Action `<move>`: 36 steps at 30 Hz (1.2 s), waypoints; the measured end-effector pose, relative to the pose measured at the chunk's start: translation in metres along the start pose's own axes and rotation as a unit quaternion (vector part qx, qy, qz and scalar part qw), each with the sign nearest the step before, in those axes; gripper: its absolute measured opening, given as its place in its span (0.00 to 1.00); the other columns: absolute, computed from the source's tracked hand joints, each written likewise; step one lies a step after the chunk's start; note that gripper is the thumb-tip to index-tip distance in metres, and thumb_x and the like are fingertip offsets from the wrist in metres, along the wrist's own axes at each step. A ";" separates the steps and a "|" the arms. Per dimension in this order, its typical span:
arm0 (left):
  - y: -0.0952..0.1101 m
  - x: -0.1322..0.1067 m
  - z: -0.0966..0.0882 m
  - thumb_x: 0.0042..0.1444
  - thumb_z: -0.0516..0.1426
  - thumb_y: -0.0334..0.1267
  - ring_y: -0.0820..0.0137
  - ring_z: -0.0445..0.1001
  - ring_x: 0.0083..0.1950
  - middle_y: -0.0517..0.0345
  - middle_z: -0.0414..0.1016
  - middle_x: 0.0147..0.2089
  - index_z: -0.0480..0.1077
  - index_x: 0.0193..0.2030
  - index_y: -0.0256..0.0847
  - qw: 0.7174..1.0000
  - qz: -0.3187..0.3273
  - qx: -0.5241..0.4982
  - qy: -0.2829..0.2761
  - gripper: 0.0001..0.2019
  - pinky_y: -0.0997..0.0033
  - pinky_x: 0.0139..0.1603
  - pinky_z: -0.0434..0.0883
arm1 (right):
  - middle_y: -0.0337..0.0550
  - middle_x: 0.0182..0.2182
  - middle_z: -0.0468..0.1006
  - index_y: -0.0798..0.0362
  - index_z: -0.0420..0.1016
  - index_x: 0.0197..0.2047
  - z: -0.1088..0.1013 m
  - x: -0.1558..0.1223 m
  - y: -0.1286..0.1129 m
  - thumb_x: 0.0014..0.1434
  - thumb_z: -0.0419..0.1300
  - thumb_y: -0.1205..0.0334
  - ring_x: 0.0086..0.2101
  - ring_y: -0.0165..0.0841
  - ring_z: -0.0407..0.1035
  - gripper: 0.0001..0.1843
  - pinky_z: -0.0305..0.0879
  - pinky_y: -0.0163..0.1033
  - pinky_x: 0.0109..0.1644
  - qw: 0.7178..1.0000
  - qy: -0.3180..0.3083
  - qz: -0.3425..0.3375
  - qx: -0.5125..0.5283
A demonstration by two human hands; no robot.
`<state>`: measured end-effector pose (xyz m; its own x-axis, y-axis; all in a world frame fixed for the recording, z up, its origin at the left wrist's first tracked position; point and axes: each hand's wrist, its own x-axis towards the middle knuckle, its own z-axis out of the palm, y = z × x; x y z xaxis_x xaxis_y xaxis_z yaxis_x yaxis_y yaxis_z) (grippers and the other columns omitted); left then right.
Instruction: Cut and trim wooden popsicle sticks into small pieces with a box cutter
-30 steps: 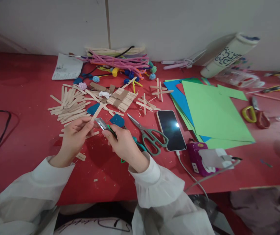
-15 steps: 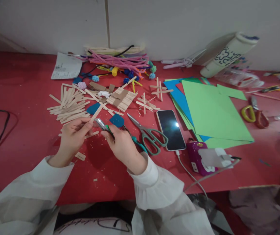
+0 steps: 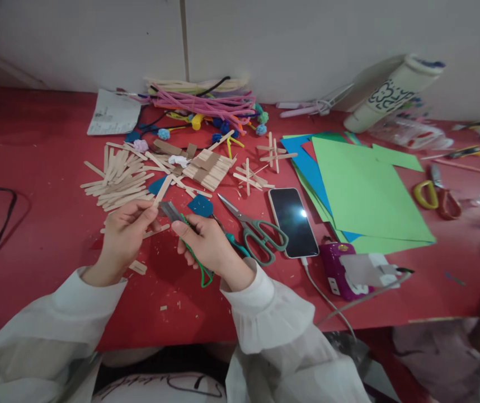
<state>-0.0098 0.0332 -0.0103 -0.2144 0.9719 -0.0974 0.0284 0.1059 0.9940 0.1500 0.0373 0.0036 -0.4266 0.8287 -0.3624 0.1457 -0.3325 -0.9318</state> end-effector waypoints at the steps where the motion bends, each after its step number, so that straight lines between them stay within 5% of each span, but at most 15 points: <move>1: 0.000 0.000 0.000 0.49 0.59 0.39 0.78 0.68 0.20 0.65 0.69 0.19 0.71 0.30 0.40 1.000 -0.004 -0.007 -0.004 0.06 0.79 0.23 0.68 | 0.30 0.16 0.67 0.52 0.60 0.28 0.000 0.000 0.000 0.57 0.52 0.46 0.11 0.21 0.58 0.18 0.55 0.26 0.11 1.000 -0.001 -0.001 0.000; 10: -0.001 0.001 0.001 0.49 0.59 0.42 0.78 0.68 0.19 0.63 0.72 0.21 0.70 0.31 0.39 1.000 -0.009 -0.015 0.004 0.08 0.79 0.23 0.69 | 0.33 0.17 0.67 0.50 0.58 0.26 -0.001 -0.001 0.003 0.60 0.50 0.49 0.15 0.24 0.61 0.16 0.56 0.30 0.20 0.966 0.085 -0.109 -0.220; 21: 0.000 -0.004 0.003 0.51 0.58 0.42 0.75 0.72 0.23 0.63 0.71 0.22 0.70 0.33 0.39 0.996 0.058 0.061 0.011 0.08 0.77 0.27 0.71 | 0.32 0.17 0.68 0.50 0.58 0.27 -0.002 -0.003 0.003 0.62 0.48 0.48 0.14 0.25 0.62 0.17 0.57 0.31 0.22 0.970 0.070 -0.102 -0.207; 28: 0.003 0.002 -0.003 0.51 0.57 0.37 0.78 0.67 0.20 0.62 0.72 0.22 0.72 0.30 0.40 0.998 0.024 0.054 -0.030 0.05 0.79 0.22 0.67 | 0.43 0.24 0.74 0.53 0.67 0.38 -0.004 0.000 0.009 0.63 0.46 0.52 0.24 0.34 0.69 0.15 0.54 0.34 0.25 0.866 0.133 -0.172 -0.450; 36: 0.005 0.007 -0.006 0.48 0.58 0.35 0.79 0.64 0.16 0.66 0.65 0.14 0.71 0.28 0.39 0.999 -0.001 0.038 -0.031 0.03 0.80 0.19 0.64 | 0.49 0.29 0.76 0.55 0.69 0.41 -0.004 -0.002 0.009 0.63 0.47 0.53 0.27 0.37 0.70 0.16 0.50 0.35 0.25 0.848 0.143 -0.171 -0.482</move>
<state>-0.0171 0.0392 -0.0058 -0.1531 0.9825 -0.1057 0.1028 0.1222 0.9872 0.1562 0.0342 -0.0042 -0.3781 0.9231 0.0702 0.7767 0.3575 -0.5186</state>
